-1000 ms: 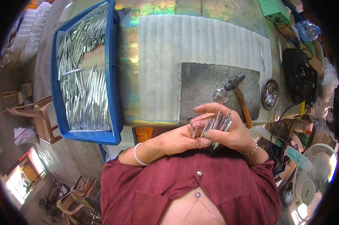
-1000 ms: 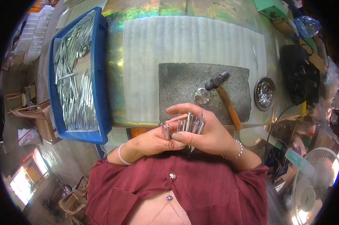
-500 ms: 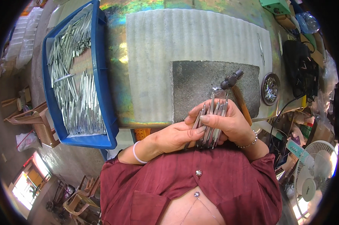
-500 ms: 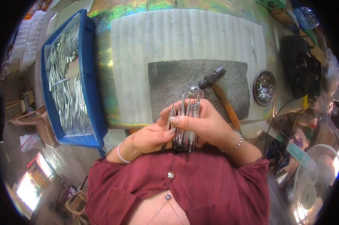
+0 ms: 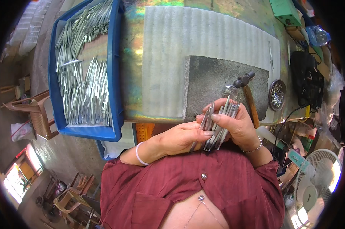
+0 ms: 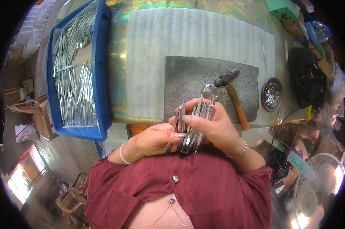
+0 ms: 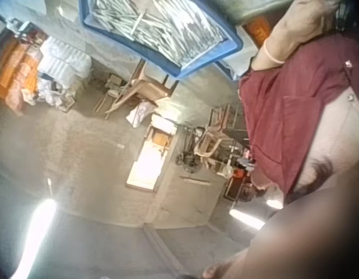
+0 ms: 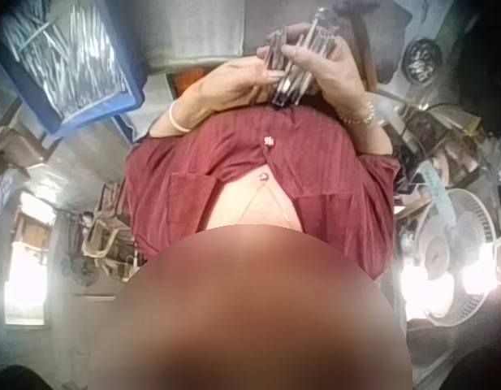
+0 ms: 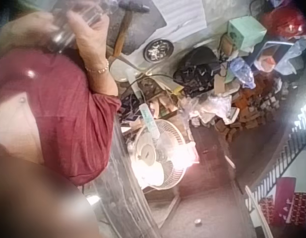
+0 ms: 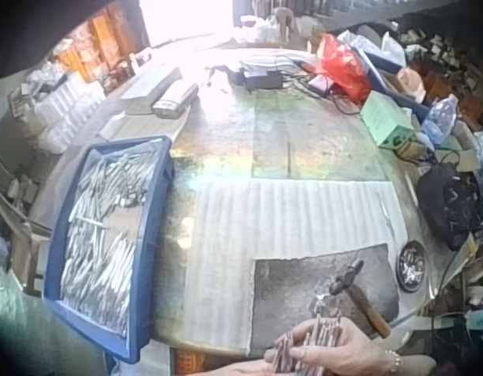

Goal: Hammering and marking metal rods on an anvil using a hammer and a punch.

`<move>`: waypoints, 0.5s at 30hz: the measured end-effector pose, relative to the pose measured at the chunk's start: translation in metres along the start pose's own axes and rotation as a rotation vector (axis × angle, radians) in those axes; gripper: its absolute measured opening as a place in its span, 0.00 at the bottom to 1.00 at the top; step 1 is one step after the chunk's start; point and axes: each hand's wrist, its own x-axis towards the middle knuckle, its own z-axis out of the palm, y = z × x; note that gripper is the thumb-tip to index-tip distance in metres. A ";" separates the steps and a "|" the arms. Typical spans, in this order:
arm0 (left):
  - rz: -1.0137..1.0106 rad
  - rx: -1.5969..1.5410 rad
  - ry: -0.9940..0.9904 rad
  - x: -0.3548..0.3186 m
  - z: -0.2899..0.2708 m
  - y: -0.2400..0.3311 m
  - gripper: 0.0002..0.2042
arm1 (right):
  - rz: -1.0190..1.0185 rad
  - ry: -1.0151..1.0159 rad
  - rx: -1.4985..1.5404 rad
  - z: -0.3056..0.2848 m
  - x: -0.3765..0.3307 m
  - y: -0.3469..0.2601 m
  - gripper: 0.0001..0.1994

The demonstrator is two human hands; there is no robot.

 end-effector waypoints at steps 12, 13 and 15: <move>0.127 -0.178 -0.222 -0.001 -0.001 -0.004 0.18 | -0.028 0.024 -0.075 0.008 0.000 0.010 0.09; 0.128 -0.178 -0.223 -0.001 -0.002 -0.004 0.18 | -0.029 0.025 -0.076 0.008 0.001 0.009 0.09; 0.121 -0.184 -0.217 -0.002 -0.005 -0.004 0.19 | -0.033 0.005 -0.068 0.010 0.001 0.009 0.08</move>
